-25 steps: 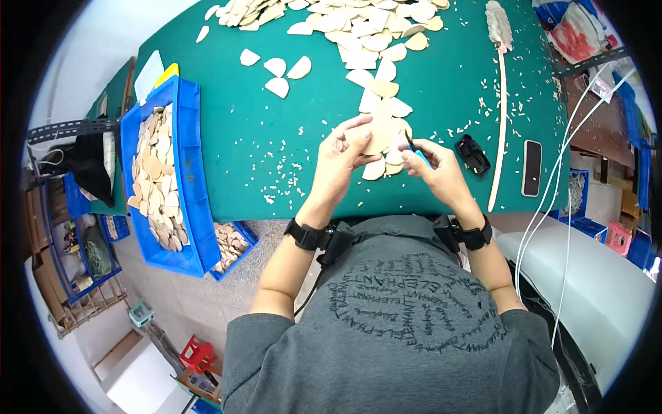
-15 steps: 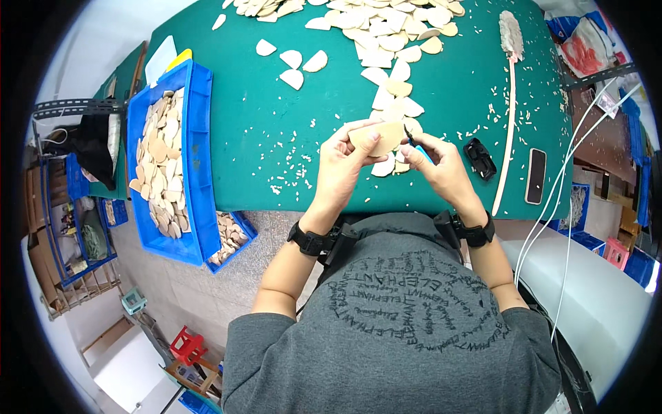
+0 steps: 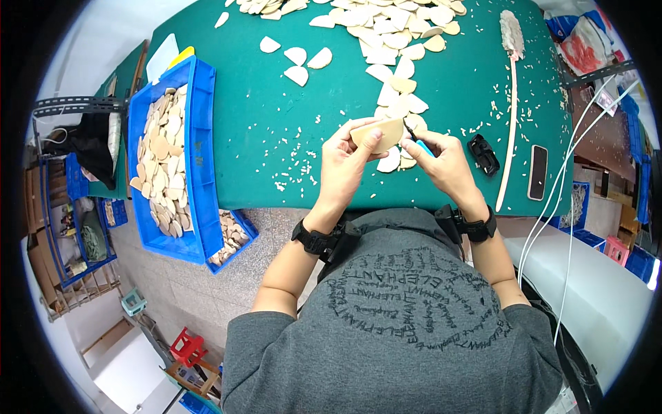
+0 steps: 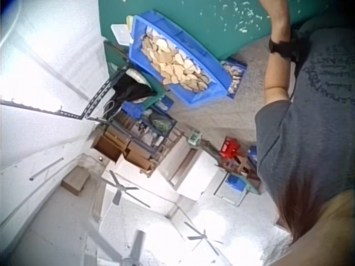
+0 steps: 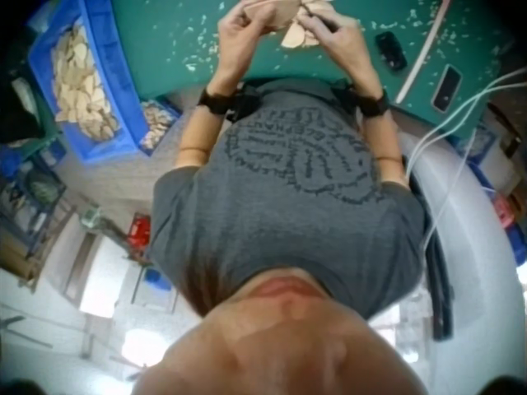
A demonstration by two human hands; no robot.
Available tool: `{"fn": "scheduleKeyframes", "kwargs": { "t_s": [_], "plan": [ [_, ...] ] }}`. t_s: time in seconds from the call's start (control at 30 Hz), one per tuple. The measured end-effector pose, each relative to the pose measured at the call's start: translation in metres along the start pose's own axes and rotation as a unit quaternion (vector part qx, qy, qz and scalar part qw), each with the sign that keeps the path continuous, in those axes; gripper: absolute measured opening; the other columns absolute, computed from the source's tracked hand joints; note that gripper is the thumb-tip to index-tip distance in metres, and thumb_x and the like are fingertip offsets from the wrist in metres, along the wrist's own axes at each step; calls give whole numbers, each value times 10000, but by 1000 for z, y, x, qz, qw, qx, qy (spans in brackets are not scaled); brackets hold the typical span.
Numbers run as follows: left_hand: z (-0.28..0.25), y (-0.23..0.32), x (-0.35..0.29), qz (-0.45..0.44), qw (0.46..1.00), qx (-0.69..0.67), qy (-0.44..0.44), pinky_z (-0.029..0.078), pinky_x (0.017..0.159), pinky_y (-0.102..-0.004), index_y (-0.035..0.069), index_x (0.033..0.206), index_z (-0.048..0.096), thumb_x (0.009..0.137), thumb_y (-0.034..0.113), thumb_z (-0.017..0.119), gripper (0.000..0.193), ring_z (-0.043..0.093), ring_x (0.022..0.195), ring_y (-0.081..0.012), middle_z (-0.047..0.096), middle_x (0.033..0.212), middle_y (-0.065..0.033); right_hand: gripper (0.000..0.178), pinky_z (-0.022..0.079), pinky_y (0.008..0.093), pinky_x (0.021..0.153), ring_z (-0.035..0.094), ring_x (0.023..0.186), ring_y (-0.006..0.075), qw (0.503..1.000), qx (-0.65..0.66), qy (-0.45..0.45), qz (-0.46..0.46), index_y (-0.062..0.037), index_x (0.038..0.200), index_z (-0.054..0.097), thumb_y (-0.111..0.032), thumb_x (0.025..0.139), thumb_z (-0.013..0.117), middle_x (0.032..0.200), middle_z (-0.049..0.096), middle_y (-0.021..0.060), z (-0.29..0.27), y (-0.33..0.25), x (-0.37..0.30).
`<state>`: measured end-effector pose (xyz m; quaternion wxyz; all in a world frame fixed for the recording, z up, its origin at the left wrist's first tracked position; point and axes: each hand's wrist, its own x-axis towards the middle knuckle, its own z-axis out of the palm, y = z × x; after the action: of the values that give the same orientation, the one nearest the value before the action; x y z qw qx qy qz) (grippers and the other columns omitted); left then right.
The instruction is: The person uses a small knife to trim the edges of numerous small, light-colored wooden pieces on a green work surface. They pick up each piece individually, shave off small amounts of material, and place the trimmed pieces into a blue plastic bin to the left.
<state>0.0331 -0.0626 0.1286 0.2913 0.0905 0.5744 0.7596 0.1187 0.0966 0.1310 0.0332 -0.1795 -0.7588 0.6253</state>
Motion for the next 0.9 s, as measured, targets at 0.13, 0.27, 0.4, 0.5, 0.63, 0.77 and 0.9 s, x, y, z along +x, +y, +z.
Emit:
{"fn": "scheduleKeyframes", "kwargs": {
  "t_s": [0.13,0.27,0.4,0.5,0.63,0.77,0.9],
  "plan": [
    [-7,0,-1,-20,1000,-18,10,583,723,-285,-30,1115,576,899,198,622,317,640,875,-153,635,1022,-107,258,365,227,532,448,617,36,1000,-27,1,12,7,979,671,-206,835,691,707,593,-6,4,-2,1],
    [-30,9,-5,-1,998,-7,57,581,701,-286,-29,1121,570,904,189,613,311,632,880,-150,625,1041,-100,211,320,218,494,408,602,20,998,8,24,57,-3,917,673,-202,845,678,684,547,-44,6,0,6],
    [-141,50,-6,190,936,15,296,557,711,-293,-7,1118,574,926,182,578,270,623,875,-182,626,1010,-108,258,367,178,509,470,618,15,998,34,46,36,14,1004,643,-205,867,662,715,558,-30,-5,11,6],
    [-262,87,-30,283,843,-96,447,462,945,-399,-92,1210,434,950,316,518,491,499,1110,-249,480,1220,-213,262,376,183,487,478,569,23,995,54,59,57,2,985,643,-235,873,660,673,556,-21,-15,19,2],
    [-228,22,3,149,879,33,453,444,849,-326,29,1251,476,887,296,617,473,511,1022,-192,545,1119,-86,265,380,182,485,476,546,28,993,55,81,70,-8,964,643,-256,871,662,651,551,-23,-23,29,-2],
    [-95,-88,31,122,793,594,57,462,782,-347,81,1032,650,805,382,686,379,543,933,-257,600,979,-113,272,397,185,503,491,578,30,991,49,89,84,-4,950,640,-262,868,665,676,560,-21,-28,32,-9],
    [-24,-137,30,45,777,627,-31,466,789,-376,64,995,614,766,401,720,421,501,990,-271,546,995,-118,287,414,195,542,500,629,40,992,14,84,91,12,954,632,-258,864,667,717,566,-18,-32,37,-13]
  ]
}}
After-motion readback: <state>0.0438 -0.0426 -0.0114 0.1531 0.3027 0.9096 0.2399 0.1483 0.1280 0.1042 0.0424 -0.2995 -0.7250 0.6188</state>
